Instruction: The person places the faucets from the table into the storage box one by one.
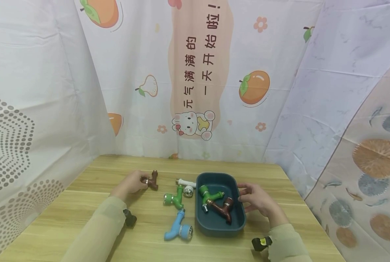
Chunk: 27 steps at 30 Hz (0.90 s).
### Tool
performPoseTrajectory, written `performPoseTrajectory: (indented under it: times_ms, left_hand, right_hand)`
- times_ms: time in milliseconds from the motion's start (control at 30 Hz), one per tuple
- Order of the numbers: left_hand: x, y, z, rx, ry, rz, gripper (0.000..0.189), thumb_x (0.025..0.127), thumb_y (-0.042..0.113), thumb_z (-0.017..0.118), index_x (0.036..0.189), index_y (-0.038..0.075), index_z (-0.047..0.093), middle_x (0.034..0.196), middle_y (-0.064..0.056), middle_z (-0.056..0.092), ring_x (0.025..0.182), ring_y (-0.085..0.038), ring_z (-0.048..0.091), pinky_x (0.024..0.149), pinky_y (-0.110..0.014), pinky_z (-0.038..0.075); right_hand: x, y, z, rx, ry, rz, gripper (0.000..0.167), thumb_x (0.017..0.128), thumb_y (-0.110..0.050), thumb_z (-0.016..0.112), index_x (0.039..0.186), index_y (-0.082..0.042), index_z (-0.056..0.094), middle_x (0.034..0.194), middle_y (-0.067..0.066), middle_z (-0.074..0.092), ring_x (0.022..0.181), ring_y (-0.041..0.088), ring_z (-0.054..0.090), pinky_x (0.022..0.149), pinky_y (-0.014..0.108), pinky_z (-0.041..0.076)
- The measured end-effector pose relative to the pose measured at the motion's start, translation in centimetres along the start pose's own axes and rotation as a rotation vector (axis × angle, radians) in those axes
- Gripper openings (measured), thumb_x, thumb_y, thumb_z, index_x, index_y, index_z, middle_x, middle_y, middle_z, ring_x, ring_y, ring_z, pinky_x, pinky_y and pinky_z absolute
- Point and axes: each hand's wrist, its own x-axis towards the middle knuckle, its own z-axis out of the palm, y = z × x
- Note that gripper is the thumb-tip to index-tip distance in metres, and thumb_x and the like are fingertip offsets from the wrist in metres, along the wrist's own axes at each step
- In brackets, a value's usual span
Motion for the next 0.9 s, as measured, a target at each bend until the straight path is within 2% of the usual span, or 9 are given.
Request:
performPoseTrajectory:
  times_ms: [700,900]
  left_hand:
    - [0.35,-0.08,0.21,0.013,0.024,0.008,0.016,0.085,0.001,0.078,0.098,0.01,0.074,0.09,-0.002,0.064,0.084,-0.021,0.055,0.078,-0.04,0.047]
    - [0.22,0.17,0.0,0.004,0.032,0.002,0.024,0.085,0.002,0.078,0.109,0.006,0.075,0.098,-0.006,0.067,0.088,-0.022,0.057,0.082,-0.042,0.048]
  right_hand:
    - [-0.17,-0.21,0.11,0.003,0.0,-0.005,0.067,0.095,-0.003,0.066,0.152,0.01,0.033,0.127,0.033,0.055,0.102,0.031,0.064,0.069,0.049,0.061]
    - [-0.18,-0.21,0.13,0.006,-0.003,-0.006,0.067,0.095,-0.003,0.066,0.152,0.01,0.033,0.126,0.033,0.055,0.102,0.032,0.064,0.07,0.05,0.061]
